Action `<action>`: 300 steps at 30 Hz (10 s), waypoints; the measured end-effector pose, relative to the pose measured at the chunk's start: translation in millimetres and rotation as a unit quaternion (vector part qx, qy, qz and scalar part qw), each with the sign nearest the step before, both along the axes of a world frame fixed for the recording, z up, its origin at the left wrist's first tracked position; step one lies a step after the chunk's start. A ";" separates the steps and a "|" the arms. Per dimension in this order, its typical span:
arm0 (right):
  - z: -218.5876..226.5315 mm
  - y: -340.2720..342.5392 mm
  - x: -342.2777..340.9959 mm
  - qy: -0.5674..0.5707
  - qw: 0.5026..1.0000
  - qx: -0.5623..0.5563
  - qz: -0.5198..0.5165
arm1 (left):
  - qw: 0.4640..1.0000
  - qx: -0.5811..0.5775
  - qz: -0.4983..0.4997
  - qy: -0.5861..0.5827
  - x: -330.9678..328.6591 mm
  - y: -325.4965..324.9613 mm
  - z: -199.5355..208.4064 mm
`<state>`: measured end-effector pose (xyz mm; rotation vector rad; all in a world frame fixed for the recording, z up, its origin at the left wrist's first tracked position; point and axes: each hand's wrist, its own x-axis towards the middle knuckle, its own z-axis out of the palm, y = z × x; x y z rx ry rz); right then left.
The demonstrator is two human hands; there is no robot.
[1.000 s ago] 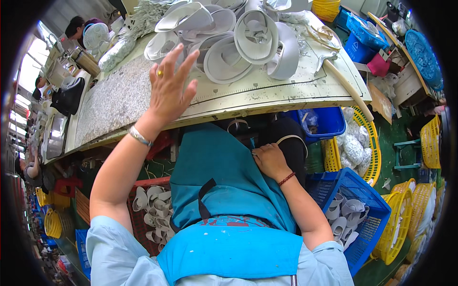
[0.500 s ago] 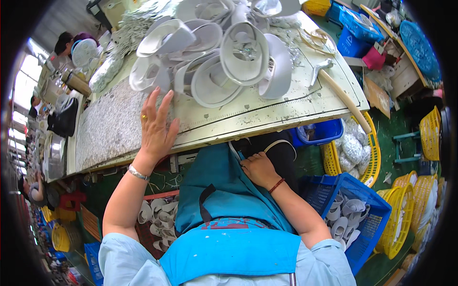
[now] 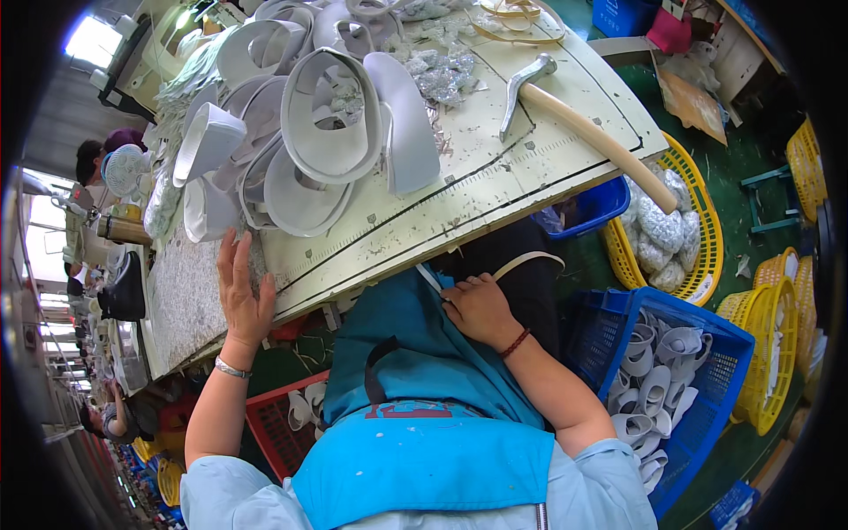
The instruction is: The person transfers shoe uppers from a crate onto the workbench, attaches decorative pieces to the shoe components by hand, and taps them with a hammer.
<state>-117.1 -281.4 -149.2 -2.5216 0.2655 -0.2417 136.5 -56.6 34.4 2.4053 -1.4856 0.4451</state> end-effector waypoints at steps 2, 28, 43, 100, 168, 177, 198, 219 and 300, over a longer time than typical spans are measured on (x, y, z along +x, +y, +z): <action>1.8 -2.5 2.3 -0.004 1.000 -0.002 -0.003 | 1.000 0.007 -0.002 0.003 -0.8 -0.7 -1.2; -4.8 6.9 1.0 -0.045 0.999 -0.013 -0.007 | 1.000 -0.012 0.005 -0.025 -5.8 -0.3 3.5; -24.6 2.8 36.7 0.082 0.995 0.055 0.001 | 1.000 -0.013 0.015 -0.015 -13.1 5.5 2.2; 83.3 196.5 492.0 -0.255 0.829 0.297 0.400 | 0.995 0.011 0.066 -0.072 -17.4 7.1 -1.0; -23.6 -22.4 7.9 -0.325 0.521 0.722 -0.320 | 0.912 0.061 -0.089 0.395 -101.3 -129.0 -263.4; -0.7 -18.7 -26.3 -0.310 0.524 0.743 -0.279 | 0.867 0.129 -0.059 0.478 -111.5 -134.9 -230.8; 298.9 -10.1 112.9 -0.448 0.880 -0.099 0.124 | 0.968 0.197 -0.155 0.010 -104.8 83.4 8.9; 134.4 -13.2 -12.4 -0.207 0.970 -0.056 0.113 | 0.987 -0.021 -0.158 0.017 -76.7 3.0 40.5; 259.6 -107.7 20.3 -0.281 0.818 -0.498 0.065 | 0.894 -0.194 -0.354 0.193 -106.7 -51.3 51.6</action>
